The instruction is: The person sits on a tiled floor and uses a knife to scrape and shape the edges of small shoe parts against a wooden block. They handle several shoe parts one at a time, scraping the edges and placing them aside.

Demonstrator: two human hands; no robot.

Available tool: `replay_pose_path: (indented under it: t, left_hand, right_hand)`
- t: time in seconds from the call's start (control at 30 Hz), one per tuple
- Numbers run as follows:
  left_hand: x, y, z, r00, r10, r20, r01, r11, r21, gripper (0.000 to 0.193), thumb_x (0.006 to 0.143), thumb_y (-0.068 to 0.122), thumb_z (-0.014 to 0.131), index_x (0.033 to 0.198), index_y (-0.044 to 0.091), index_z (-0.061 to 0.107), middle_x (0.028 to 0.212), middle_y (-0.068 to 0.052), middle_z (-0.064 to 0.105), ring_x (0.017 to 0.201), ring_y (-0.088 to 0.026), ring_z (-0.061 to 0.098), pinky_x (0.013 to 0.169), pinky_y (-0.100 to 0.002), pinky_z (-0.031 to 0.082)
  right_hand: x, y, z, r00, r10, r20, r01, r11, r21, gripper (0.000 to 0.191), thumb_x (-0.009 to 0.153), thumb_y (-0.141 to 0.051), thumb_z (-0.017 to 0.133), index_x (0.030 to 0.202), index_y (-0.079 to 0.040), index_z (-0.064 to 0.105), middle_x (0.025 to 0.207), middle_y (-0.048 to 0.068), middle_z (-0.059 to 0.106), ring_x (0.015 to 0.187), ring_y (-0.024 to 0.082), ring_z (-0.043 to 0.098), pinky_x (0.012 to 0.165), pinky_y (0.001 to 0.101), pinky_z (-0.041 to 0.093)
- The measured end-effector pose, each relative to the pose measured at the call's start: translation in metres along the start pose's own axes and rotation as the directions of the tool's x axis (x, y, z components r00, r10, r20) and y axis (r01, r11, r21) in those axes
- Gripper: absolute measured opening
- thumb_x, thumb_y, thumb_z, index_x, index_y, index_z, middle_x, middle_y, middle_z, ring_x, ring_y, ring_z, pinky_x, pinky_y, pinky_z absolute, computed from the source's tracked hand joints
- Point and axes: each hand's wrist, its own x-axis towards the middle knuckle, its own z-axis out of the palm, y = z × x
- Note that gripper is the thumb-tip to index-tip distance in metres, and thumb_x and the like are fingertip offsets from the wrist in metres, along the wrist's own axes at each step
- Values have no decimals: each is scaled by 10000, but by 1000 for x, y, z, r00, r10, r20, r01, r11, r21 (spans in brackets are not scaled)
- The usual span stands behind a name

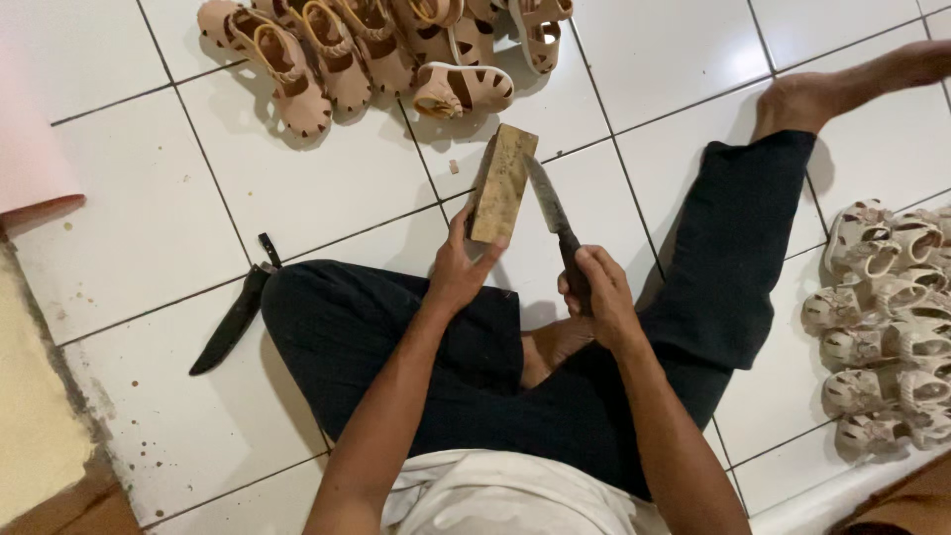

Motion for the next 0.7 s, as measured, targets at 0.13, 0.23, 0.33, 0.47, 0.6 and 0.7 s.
replay_pose_path:
  t: [0.13,0.23,0.33,0.47,0.6,0.7]
  left_hand:
    - [-4,-15,11,994,94,-61,-101,987,-126,673,1074,513,517,1541,35,439,1478,-276,573,1385,-397,548,1118,-433,419]
    - [29,2,-10,991,-134,-14,133,991,-25,687,1004,519,464,1532,79,472,1283,-245,706,1217,-347,692,1020,-391,518]
    - [37,-18,-10,995,62,-75,-64,998,-16,682,1058,507,468,1524,9,447,1405,-284,612,1304,-395,610,1053,-410,485]
    - [52,-7,-4,996,44,-75,-42,999,27,674,1059,490,454,1528,6,433,1424,-282,587,1302,-406,593,1054,-412,479]
    - [74,19,15,985,145,-92,-142,989,33,606,1076,377,467,1531,-20,417,1464,-288,543,1338,-418,545,1088,-436,449]
    - [49,30,-34,958,195,-209,-179,979,93,428,1112,285,481,1436,12,539,1456,-233,592,1351,-392,576,1124,-424,467]
  right_hand:
    - [0,15,-4,980,196,46,-191,977,-90,496,1057,-469,454,1143,-29,668,644,23,573,431,75,471,344,228,348]
    - [29,-14,26,984,177,38,-167,969,-182,475,1055,-447,473,1141,-28,682,638,21,574,435,69,467,351,224,341]
    - [69,-8,43,987,-155,-29,131,911,-391,482,1076,-421,508,1115,24,691,650,42,564,441,91,441,375,247,342]
    - [97,-33,35,989,-134,62,142,977,-160,464,1072,-427,471,1121,4,637,674,24,600,471,81,533,409,239,438]
    - [105,-37,17,993,-122,-9,118,978,-169,456,1079,-415,493,1132,8,653,683,27,586,482,86,494,407,244,393]
    - [99,-39,33,993,-113,-22,105,967,-231,479,1101,-429,468,1146,14,643,701,40,592,483,104,477,416,252,367]
